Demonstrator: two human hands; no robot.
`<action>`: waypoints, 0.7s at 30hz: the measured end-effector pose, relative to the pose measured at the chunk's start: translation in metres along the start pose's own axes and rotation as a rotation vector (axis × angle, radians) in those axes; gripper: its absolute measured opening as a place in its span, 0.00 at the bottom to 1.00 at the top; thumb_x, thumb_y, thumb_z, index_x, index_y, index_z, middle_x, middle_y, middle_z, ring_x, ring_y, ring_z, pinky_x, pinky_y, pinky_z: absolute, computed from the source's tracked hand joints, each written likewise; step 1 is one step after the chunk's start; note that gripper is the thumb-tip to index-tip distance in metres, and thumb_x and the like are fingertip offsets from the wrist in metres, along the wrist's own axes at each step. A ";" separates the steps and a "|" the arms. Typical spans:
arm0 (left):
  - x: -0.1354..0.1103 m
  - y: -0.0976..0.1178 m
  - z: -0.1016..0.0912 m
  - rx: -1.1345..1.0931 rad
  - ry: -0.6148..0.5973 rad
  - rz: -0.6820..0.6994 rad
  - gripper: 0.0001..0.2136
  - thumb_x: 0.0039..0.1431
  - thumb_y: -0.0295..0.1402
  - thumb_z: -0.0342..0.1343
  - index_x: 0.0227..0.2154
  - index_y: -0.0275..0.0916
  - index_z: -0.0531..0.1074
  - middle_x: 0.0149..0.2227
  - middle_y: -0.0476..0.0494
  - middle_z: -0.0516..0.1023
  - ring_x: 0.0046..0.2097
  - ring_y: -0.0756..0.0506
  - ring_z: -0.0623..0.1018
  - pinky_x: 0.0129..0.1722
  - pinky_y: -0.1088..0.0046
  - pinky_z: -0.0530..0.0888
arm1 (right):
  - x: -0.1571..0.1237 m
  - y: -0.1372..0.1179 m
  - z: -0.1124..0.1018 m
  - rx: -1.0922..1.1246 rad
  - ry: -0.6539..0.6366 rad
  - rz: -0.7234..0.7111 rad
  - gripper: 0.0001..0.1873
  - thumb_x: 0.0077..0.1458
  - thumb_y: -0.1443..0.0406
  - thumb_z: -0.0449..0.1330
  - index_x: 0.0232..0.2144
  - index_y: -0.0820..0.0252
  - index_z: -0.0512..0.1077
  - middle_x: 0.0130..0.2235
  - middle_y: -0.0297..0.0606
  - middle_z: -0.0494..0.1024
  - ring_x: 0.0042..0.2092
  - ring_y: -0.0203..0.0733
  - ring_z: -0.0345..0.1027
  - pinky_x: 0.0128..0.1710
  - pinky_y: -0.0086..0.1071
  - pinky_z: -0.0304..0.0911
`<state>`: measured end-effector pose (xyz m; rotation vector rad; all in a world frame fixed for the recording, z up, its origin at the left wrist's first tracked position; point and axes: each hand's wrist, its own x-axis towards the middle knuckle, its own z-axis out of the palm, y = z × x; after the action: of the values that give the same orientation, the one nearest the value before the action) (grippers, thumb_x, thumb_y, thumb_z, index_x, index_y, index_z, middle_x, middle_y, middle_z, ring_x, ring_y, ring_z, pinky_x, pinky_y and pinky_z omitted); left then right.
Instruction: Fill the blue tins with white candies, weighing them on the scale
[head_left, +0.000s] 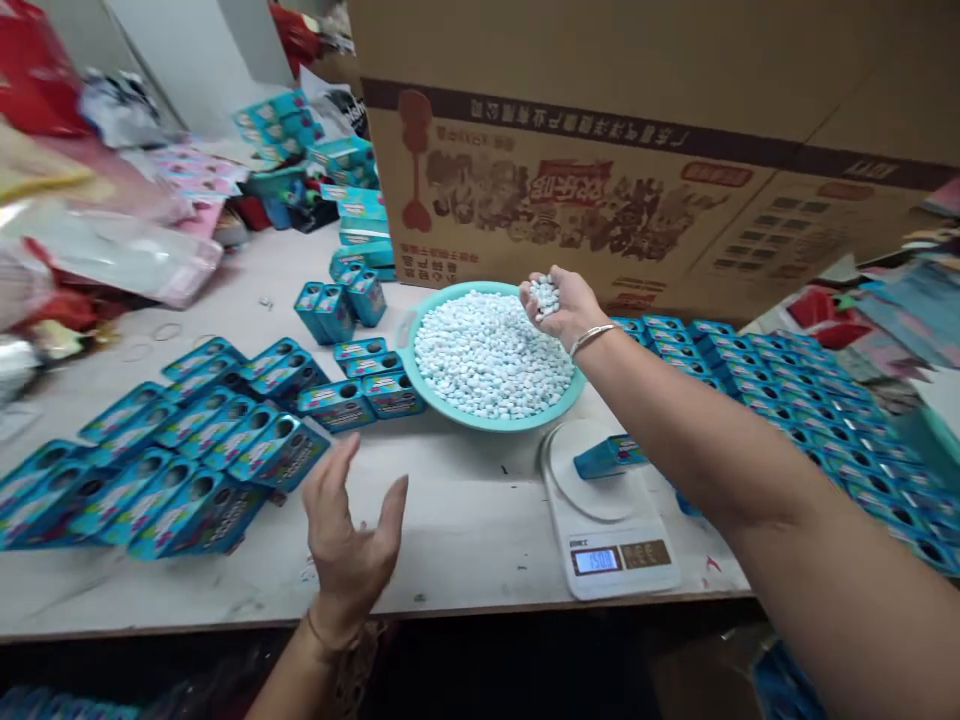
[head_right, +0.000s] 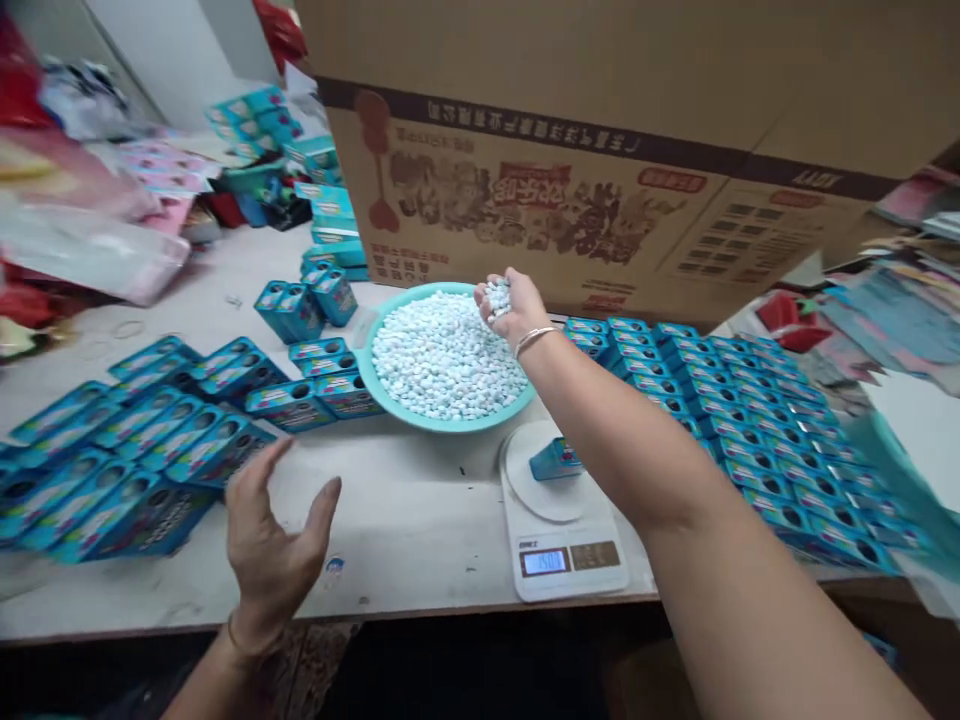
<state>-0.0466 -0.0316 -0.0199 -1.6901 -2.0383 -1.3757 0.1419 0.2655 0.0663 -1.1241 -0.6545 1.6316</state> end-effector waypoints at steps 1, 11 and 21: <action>0.019 -0.004 -0.003 0.095 0.019 0.038 0.27 0.60 0.38 0.57 0.60 0.38 0.60 0.55 0.33 0.70 0.60 0.36 0.68 0.60 0.53 0.66 | -0.002 0.002 0.003 0.038 0.010 0.033 0.19 0.69 0.61 0.42 0.26 0.57 0.60 0.22 0.31 0.64 0.20 0.31 0.60 0.15 0.19 0.49; 0.108 -0.041 0.004 0.691 -0.483 0.055 0.25 0.57 0.35 0.54 0.55 0.27 0.63 0.49 0.22 0.74 0.58 0.25 0.66 0.57 0.27 0.49 | -0.021 0.025 0.021 0.076 0.060 -0.037 0.13 0.67 0.62 0.50 0.29 0.56 0.63 0.20 0.25 0.64 0.20 0.29 0.60 0.19 0.22 0.57; 0.095 -0.053 -0.024 0.570 -0.460 0.204 0.19 0.63 0.40 0.44 0.53 0.39 0.67 0.44 0.38 0.79 0.52 0.32 0.74 0.61 0.32 0.48 | -0.020 0.014 0.010 0.183 0.093 0.008 0.17 0.69 0.62 0.45 0.26 0.56 0.58 0.17 0.21 0.54 0.15 0.26 0.42 0.13 0.18 0.40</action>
<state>-0.1343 0.0201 0.0248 -1.9644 -2.1045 -0.3005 0.1287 0.2433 0.0659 -1.0627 -0.4316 1.6013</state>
